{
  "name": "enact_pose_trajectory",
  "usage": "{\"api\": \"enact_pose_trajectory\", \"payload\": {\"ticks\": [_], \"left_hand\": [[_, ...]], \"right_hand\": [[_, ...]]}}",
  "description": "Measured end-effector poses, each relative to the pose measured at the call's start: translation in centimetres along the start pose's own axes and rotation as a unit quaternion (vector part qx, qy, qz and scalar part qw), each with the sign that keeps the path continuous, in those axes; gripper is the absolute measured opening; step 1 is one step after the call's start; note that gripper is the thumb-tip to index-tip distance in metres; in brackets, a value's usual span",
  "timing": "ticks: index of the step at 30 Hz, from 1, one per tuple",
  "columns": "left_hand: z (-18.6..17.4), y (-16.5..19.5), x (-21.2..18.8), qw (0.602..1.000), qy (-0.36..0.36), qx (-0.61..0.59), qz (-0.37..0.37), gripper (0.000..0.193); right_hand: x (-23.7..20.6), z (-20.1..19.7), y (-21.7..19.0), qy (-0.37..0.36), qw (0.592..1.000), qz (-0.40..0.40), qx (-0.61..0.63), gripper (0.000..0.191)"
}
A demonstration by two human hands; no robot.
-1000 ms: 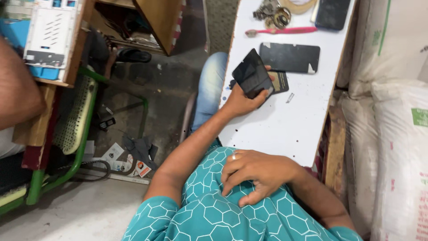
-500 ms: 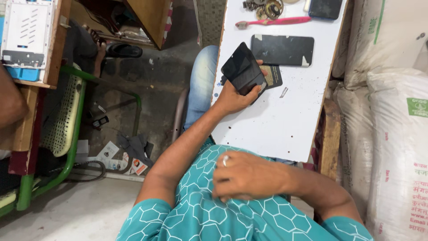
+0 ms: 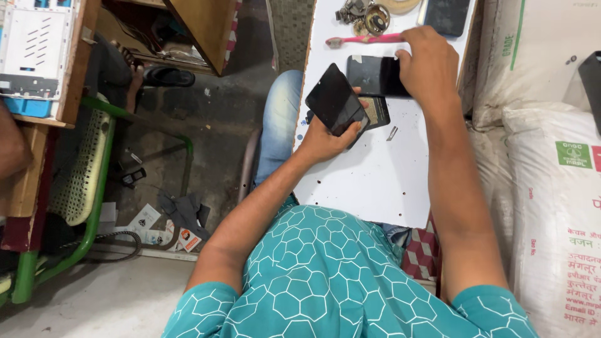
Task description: The person pries open the screen of a smartphone at a repair bench, working a tool along the edge to separate the display from the body while holding the phone steady. They reposition the phone and continue prying along the edges, with other phones and repair tools on the bench.
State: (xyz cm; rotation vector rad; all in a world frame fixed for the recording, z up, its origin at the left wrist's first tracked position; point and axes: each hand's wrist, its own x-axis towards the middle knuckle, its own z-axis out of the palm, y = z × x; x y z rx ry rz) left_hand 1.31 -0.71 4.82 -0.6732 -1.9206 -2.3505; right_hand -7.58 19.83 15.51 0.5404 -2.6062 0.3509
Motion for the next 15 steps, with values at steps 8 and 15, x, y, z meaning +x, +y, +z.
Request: {"api": "enact_pose_trajectory", "payload": {"ticks": [8,15], "left_hand": [[0.0,-1.0,-0.1,0.997,0.004,-0.074,-0.017,0.063],[-0.2,-0.8,0.0,0.997,0.012,-0.071,-0.027,0.063]], "right_hand": [[2.7,1.2,0.5,-0.038,0.995,-0.084,-0.032,0.015],[1.2,-1.0,0.7,-0.011,0.989,-0.144,0.001,0.018]]}}
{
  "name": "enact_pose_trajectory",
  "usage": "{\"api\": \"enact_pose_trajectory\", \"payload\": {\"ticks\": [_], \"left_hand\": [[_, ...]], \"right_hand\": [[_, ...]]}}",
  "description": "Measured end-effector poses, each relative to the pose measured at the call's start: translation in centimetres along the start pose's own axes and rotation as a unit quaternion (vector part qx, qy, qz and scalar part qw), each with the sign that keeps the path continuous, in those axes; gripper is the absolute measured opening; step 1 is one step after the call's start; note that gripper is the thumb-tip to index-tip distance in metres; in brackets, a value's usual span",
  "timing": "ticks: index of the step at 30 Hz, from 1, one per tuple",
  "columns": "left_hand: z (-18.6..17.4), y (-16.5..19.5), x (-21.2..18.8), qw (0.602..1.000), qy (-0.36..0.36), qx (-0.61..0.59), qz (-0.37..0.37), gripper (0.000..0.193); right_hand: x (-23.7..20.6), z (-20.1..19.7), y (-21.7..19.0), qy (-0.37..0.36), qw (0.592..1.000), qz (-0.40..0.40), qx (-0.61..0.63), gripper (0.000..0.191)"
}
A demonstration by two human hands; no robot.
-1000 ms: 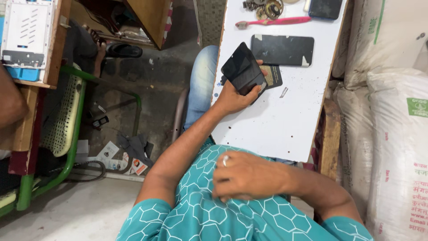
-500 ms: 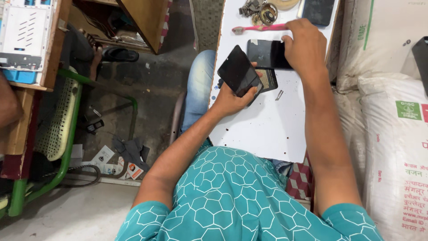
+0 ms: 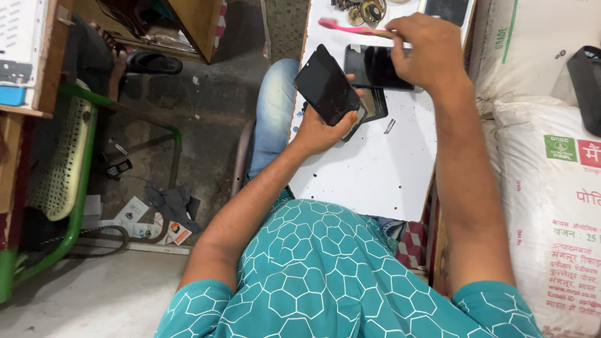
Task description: The person pries open the screen of a smartphone at a repair bench, working a tool along the edge to separate the display from the body while holding the phone steady. They reposition the phone and continue prying along the edges, with other phones and repair tools on the bench.
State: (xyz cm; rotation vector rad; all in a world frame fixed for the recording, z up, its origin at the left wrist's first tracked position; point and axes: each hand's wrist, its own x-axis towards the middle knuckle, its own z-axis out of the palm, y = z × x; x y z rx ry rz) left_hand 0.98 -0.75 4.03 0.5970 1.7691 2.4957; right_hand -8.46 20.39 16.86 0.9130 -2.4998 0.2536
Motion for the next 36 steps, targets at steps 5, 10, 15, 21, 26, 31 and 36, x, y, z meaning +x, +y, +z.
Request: {"api": "enact_pose_trajectory", "payload": {"ticks": [5,10,15,21,26,31,36], "left_hand": [[0.1,0.8,0.2,0.996,0.015,0.067,0.052,0.058],[0.4,1.9,0.5,0.993,0.068,0.097,-0.012,0.054],[0.5,1.9,0.7,0.988,0.096,0.121,-0.004,0.050],[0.3,0.8,2.0,0.982,0.120,0.131,-0.058,0.052],[-0.1,0.2,2.5,0.980,0.126,0.128,-0.083,0.050],[0.3,0.1,2.2,0.983,0.140,0.093,-0.071,0.050],[0.6,-0.1,1.1,0.986,0.130,0.085,-0.068,0.053]], "right_hand": [[-4.6,-3.0,-1.5,0.085,0.993,0.076,0.020,0.032],[-11.5,-3.2,-6.9,0.097,0.980,0.167,0.052,0.034],[-15.6,-2.3,-11.6,0.022,0.967,0.238,0.092,0.032],[-16.4,-0.7,-12.7,0.041,0.958,0.256,0.127,0.035],[-16.5,1.1,-13.1,0.025,0.964,0.258,0.053,0.038],[-17.2,0.9,-14.2,0.005,0.958,0.285,0.037,0.038],[-17.5,-0.3,-14.9,-0.005,0.950,0.295,0.103,0.035]]}}
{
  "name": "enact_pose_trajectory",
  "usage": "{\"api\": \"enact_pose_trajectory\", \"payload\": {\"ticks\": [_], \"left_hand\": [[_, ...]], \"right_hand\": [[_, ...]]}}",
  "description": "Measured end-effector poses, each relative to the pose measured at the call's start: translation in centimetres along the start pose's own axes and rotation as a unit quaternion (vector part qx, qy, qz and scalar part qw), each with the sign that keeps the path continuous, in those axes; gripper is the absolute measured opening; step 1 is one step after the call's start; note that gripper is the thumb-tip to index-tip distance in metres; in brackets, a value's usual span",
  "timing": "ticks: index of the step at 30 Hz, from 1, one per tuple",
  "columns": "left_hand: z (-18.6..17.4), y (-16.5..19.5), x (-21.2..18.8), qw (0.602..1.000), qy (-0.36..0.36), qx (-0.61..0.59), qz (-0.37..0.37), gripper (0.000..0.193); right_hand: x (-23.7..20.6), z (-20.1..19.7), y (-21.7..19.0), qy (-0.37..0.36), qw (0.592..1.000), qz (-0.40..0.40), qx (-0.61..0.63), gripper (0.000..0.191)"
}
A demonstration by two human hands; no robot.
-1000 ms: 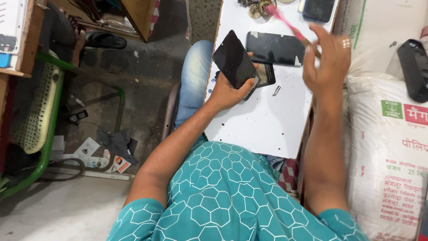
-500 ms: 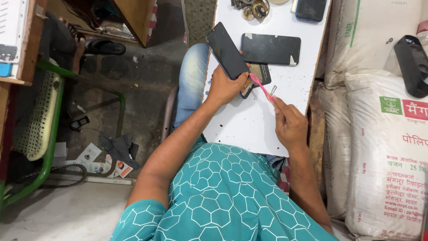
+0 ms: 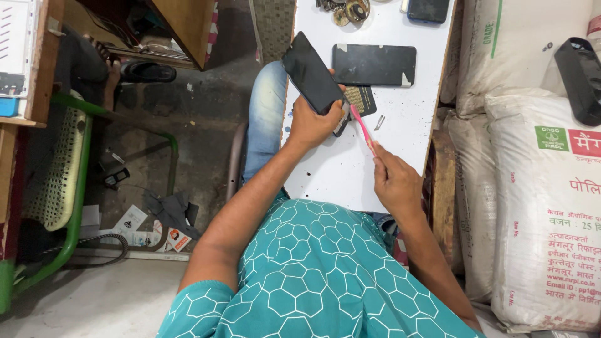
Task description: The person pries open the screen of a smartphone at a repair bench, working a tool along the edge to separate the display from the body while holding the phone steady. They reposition the phone and continue prying along the edges, with other phones and repair tools on the bench.
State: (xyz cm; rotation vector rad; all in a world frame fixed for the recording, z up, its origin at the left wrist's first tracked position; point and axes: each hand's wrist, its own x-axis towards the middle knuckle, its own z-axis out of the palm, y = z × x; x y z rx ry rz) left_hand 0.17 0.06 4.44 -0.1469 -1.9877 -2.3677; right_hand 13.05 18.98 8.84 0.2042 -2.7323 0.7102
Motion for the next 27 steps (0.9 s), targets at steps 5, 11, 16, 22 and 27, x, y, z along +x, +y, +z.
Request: {"api": "enact_pose_trajectory", "payload": {"ticks": [5,11,16,22,27], "left_hand": [[-0.2,-0.6,-0.6,0.990,-0.015,0.048,0.135,0.027],[0.0,-0.6,-0.4,0.985,-0.033,0.020,0.166,0.037],[-0.1,-1.2,0.4,0.984,-0.018,0.042,0.172,0.033],[0.1,-1.4,0.4,0.986,-0.013,0.025,0.167,0.033],[0.1,0.0,-0.2,0.992,-0.016,-0.002,0.129,0.045]], "right_hand": [[-1.9,-1.2,-0.6,-0.050,0.996,0.008,0.067,0.033],[-0.1,-2.0,0.8,-0.018,1.000,-0.025,0.006,0.034],[1.4,0.1,1.3,0.028,0.996,-0.009,-0.085,0.037],[-1.3,0.6,-0.4,0.003,1.000,0.004,-0.014,0.036],[-3.0,0.0,-2.5,-0.013,0.995,-0.017,0.098,0.034]]}}
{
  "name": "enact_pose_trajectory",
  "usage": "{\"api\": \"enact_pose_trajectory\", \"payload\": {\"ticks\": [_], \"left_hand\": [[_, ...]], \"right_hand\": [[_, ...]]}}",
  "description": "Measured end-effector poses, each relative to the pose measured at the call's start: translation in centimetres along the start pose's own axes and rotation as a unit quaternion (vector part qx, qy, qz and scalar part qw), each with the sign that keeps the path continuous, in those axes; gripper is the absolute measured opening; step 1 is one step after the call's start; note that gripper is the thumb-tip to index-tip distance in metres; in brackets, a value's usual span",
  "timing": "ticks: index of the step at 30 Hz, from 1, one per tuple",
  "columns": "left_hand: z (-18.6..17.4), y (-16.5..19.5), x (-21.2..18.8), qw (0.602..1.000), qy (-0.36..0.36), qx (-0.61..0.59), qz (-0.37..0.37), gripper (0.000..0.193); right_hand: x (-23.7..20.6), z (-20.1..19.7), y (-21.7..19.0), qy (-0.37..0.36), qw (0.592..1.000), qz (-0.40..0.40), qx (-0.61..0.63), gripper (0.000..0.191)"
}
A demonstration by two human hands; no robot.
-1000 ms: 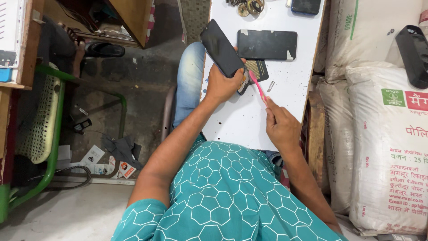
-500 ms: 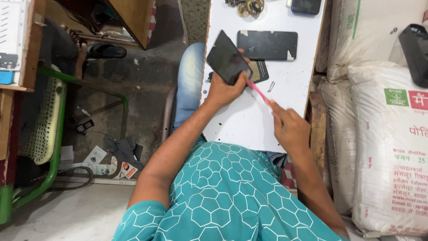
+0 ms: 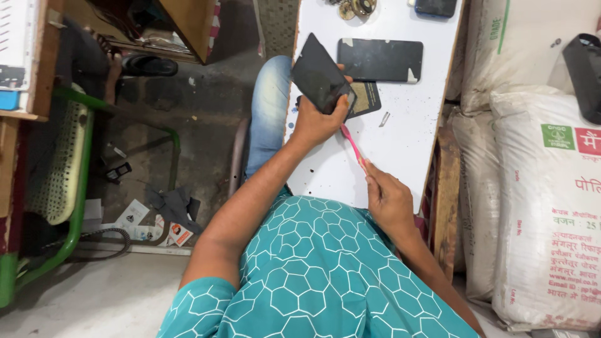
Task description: The person pries open the screen of a smartphone at a repair bench, working a tool along the edge to separate the display from the body while holding the phone steady. They reposition the phone and continue prying along the edges, with other phones and repair tools on the bench.
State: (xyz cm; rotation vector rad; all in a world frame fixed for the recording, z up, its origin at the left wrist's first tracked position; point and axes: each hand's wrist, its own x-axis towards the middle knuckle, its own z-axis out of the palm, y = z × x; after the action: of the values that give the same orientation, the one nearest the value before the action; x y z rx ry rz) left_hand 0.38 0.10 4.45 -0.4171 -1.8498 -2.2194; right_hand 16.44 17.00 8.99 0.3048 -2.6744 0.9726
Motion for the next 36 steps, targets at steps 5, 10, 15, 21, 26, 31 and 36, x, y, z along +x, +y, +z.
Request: {"api": "enact_pose_trajectory", "payload": {"ticks": [5,10,15,21,26,31,36], "left_hand": [[0.0,0.2,-0.2,1.000,0.002,0.009,-0.002,0.048],[0.2,-0.5,0.4,1.000,0.007,-0.011,-0.008,0.038],[-0.7,1.4,1.0,0.998,0.032,0.054,0.006,0.031],[-1.5,3.1,2.1,0.994,0.039,0.081,-0.061,0.044],[-1.7,3.0,2.4,0.991,0.020,0.095,-0.087,0.049],[-1.6,2.6,2.3,0.992,0.022,0.100,-0.080,0.046],[-1.7,2.4,2.1,0.990,0.017,0.094,-0.104,0.047]], "right_hand": [[-0.3,0.2,-0.2,-0.048,0.982,0.154,0.093,0.034],[0.5,0.2,1.2,0.033,0.987,0.042,-0.154,0.034],[3.7,0.7,1.8,0.061,0.978,0.048,-0.194,0.033],[5.4,1.0,1.5,0.067,0.978,0.039,-0.192,0.032],[5.3,1.1,0.9,0.069,0.985,0.047,-0.151,0.034],[5.4,1.5,0.4,0.069,0.990,0.048,-0.115,0.034],[4.9,1.5,0.0,0.053,0.988,0.062,-0.130,0.034]]}}
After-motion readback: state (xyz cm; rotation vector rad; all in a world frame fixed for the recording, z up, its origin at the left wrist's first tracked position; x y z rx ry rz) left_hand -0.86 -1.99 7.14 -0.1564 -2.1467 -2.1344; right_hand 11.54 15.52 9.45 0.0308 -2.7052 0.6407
